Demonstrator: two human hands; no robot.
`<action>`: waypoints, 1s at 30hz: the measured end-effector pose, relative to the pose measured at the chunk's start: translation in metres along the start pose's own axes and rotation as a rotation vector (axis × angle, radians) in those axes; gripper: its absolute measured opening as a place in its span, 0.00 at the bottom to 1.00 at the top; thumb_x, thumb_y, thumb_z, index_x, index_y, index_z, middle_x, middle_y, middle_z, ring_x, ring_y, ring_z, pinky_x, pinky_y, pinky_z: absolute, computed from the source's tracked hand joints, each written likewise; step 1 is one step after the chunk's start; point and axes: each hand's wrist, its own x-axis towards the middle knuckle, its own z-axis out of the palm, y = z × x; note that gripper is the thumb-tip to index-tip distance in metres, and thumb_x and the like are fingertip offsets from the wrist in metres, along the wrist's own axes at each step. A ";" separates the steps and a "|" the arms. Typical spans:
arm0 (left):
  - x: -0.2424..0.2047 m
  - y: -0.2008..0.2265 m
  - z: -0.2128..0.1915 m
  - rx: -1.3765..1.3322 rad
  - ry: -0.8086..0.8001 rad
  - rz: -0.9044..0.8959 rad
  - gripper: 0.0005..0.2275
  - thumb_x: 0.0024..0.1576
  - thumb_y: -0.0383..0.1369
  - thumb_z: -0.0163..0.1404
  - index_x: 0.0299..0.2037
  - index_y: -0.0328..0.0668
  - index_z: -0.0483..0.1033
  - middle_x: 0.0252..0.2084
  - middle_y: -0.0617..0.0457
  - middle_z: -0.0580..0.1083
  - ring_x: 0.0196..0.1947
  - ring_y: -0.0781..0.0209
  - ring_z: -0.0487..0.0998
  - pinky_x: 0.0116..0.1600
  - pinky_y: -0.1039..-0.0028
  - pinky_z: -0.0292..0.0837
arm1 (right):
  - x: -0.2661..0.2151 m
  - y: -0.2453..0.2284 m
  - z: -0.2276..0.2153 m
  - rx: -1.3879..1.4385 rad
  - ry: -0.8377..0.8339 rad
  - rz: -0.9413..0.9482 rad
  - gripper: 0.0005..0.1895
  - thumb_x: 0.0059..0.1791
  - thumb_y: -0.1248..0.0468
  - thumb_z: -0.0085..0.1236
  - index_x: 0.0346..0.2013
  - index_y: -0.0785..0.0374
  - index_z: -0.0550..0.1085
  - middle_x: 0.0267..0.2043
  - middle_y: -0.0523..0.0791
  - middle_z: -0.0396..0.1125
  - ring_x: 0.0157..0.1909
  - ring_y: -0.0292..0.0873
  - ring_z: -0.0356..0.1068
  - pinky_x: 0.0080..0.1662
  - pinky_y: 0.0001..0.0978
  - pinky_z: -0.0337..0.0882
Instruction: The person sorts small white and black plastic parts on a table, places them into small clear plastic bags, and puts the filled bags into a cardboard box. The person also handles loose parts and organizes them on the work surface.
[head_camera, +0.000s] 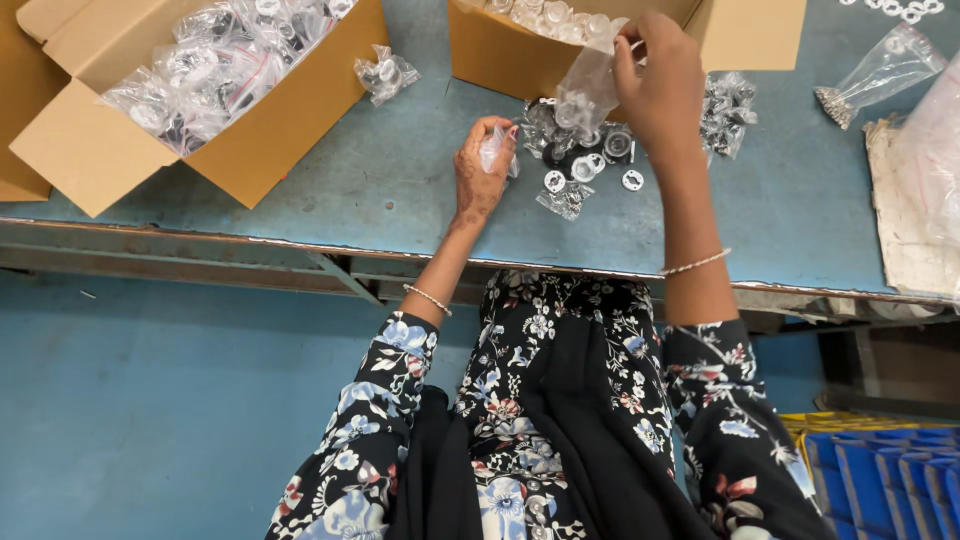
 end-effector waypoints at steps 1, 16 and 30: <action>0.001 0.002 0.001 -0.014 0.003 0.011 0.08 0.61 0.34 0.56 0.44 0.40 0.75 0.29 0.55 0.75 0.28 0.69 0.73 0.34 0.75 0.70 | 0.000 -0.001 0.001 -0.002 0.014 -0.009 0.05 0.56 0.69 0.59 0.41 0.70 0.73 0.41 0.52 0.71 0.41 0.51 0.75 0.43 0.42 0.72; 0.000 -0.011 0.003 0.096 0.006 0.036 0.09 0.62 0.37 0.56 0.40 0.40 0.75 0.27 0.53 0.74 0.26 0.65 0.73 0.34 0.72 0.70 | -0.048 0.010 0.022 0.059 0.304 0.048 0.02 0.58 0.73 0.51 0.42 0.72 0.71 0.38 0.54 0.70 0.39 0.51 0.73 0.43 0.41 0.72; 0.002 -0.001 0.001 0.039 -0.006 0.084 0.08 0.63 0.37 0.56 0.41 0.42 0.75 0.29 0.55 0.77 0.28 0.68 0.77 0.36 0.74 0.73 | -0.054 0.018 0.004 0.340 0.349 0.133 0.06 0.64 0.70 0.45 0.48 0.70 0.71 0.41 0.46 0.68 0.40 0.35 0.73 0.33 0.29 0.77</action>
